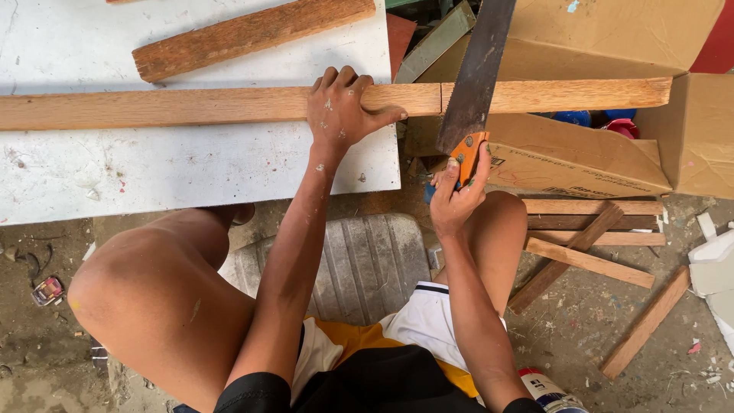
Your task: A person uses a hand saw to cut through a wooden plank placed on a workbench.
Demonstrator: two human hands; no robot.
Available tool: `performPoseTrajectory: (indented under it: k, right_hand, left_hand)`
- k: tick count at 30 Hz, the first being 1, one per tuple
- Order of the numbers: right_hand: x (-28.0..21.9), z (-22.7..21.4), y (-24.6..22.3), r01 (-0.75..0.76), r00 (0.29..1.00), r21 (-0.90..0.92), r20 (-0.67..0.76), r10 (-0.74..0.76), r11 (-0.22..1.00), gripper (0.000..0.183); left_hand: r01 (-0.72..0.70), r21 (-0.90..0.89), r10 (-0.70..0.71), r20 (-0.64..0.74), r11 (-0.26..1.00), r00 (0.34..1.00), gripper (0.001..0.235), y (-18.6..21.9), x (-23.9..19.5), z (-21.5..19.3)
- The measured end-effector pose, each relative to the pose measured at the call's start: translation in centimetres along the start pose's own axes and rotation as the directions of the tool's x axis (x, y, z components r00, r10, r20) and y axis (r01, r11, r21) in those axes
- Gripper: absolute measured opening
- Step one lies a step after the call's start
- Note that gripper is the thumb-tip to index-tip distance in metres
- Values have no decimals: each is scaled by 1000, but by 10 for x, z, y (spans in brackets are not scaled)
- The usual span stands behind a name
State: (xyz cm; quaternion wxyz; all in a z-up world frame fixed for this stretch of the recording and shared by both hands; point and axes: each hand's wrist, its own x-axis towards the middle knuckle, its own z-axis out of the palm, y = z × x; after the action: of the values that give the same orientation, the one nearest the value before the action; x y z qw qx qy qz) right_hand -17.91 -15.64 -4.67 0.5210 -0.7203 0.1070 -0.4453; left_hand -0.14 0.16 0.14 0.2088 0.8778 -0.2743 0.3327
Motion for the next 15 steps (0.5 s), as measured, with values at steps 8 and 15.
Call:
performPoseTrajectory:
  k: [8, 15]
  right_hand:
    - [0, 1, -4, -7, 999, -49, 42, 9, 999, 42]
    - [0, 0, -7, 31, 998, -101, 59, -25, 994, 42]
  left_hand:
    - [3, 36, -5, 60, 999, 998, 74, -1, -3, 3]
    - [13, 48, -17, 81, 999, 997, 74, 0, -3, 2]
